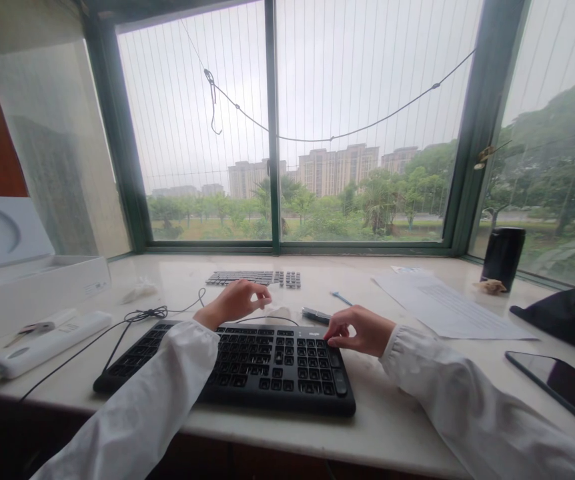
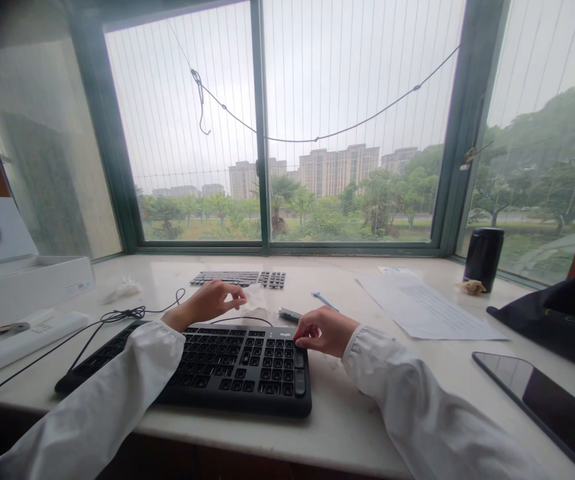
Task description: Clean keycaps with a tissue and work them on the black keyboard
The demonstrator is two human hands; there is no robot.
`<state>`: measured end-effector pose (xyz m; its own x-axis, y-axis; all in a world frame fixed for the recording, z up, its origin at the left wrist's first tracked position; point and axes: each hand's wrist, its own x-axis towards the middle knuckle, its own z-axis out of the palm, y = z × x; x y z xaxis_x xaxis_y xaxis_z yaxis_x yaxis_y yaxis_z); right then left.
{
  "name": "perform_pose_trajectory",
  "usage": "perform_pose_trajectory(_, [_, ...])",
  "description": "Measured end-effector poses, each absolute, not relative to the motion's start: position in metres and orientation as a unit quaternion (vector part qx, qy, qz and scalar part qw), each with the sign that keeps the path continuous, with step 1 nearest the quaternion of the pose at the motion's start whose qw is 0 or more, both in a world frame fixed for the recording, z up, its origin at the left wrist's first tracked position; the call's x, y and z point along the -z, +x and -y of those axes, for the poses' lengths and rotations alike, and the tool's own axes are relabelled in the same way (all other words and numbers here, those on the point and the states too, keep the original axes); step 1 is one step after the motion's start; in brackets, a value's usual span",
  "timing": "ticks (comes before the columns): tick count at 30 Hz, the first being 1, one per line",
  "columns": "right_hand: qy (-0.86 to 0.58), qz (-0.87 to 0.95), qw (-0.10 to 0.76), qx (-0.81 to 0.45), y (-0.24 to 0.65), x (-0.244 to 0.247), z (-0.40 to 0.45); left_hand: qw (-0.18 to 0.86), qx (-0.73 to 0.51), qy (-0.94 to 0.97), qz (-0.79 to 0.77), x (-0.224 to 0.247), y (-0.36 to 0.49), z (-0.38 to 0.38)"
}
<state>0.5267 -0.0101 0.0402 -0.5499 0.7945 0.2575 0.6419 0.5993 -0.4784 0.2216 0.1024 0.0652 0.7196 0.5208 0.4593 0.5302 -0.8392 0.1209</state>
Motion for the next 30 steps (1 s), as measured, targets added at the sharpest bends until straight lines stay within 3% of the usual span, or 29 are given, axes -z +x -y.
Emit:
perform_pose_trajectory(19, [-0.465,0.849,0.216,-0.125,0.512,-0.05,0.021,0.018,0.24,-0.93,0.278,-0.064,0.222,-0.104])
perform_pose_trajectory(30, [-0.513,0.843,0.151,-0.051,0.501,-0.052,0.029,0.012,0.234,-0.926,0.297,-0.066,0.223,-0.101])
